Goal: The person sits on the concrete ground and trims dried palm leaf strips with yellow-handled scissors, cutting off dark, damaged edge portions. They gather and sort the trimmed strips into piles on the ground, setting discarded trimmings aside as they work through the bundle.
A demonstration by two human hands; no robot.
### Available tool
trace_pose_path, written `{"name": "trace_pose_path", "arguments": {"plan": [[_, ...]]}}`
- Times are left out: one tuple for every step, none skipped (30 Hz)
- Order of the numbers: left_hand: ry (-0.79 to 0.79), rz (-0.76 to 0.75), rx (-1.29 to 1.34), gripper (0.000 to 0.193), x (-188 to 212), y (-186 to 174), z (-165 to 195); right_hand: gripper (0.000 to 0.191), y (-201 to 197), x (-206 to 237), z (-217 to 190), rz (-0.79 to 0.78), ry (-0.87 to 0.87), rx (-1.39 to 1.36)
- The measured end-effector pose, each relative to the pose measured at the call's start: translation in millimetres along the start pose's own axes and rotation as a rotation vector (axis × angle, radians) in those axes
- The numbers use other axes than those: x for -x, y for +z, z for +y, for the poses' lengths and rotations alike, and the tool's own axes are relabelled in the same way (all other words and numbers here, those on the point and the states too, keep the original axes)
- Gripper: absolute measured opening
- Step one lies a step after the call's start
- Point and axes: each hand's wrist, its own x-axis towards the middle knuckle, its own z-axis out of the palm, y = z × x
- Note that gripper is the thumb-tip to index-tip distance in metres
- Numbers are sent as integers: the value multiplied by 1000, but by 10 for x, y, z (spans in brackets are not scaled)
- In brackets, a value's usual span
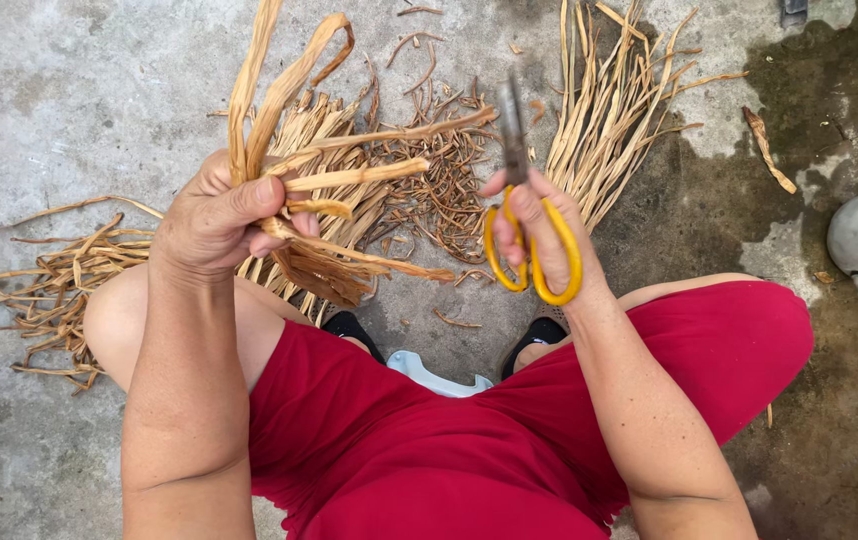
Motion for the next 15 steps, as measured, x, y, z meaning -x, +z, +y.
{"name": "trace_pose_path", "arguments": {"plan": [[1,-19,8,32,5,-6,-1,55,3,-5,-7,-56,13,49],[2,-38,16,32,8,-8,-5,59,19,-5,-6,-120,15,67],[2,-54,25,32,10,-6,-8,62,56,4,10,-186,19,84],[-29,-62,25,32,5,1,-14,66,89,6,23,-250,25,100],[-63,-71,26,32,2,14,-22,68,111,10,29,-291,37,32],[-96,-79,28,32,-7,29,-28,71,130,15,35,-330,51,-36],[-137,-92,0,32,-14,56,-44,74,144,17,38,-371,65,-102],[-177,-105,-28,31,-24,85,-63,74,155,12,43,-378,56,-108],[-216,-119,-59,31,-39,110,-76,74,165,-1,51,-385,45,-113],[-223,-174,-76,31,-54,134,-87,75,171,-14,58,-393,33,-119],[-230,-229,-93,32,-69,153,-95,71,182,-23,72,-288,9,-109],[-239,-284,-109,34,-81,169,-100,68,189,-31,84,-181,-12,-99],[-240,-272,-117,33,-83,177,-95,65,187,-34,91,-74,-32,-91],[-242,-263,-125,32,-85,181,-88,64,180,-32,95,-31,-81,-61],[-244,-255,-132,31,-85,181,-81,62,156,-34,86,14,-130,-30]]}}
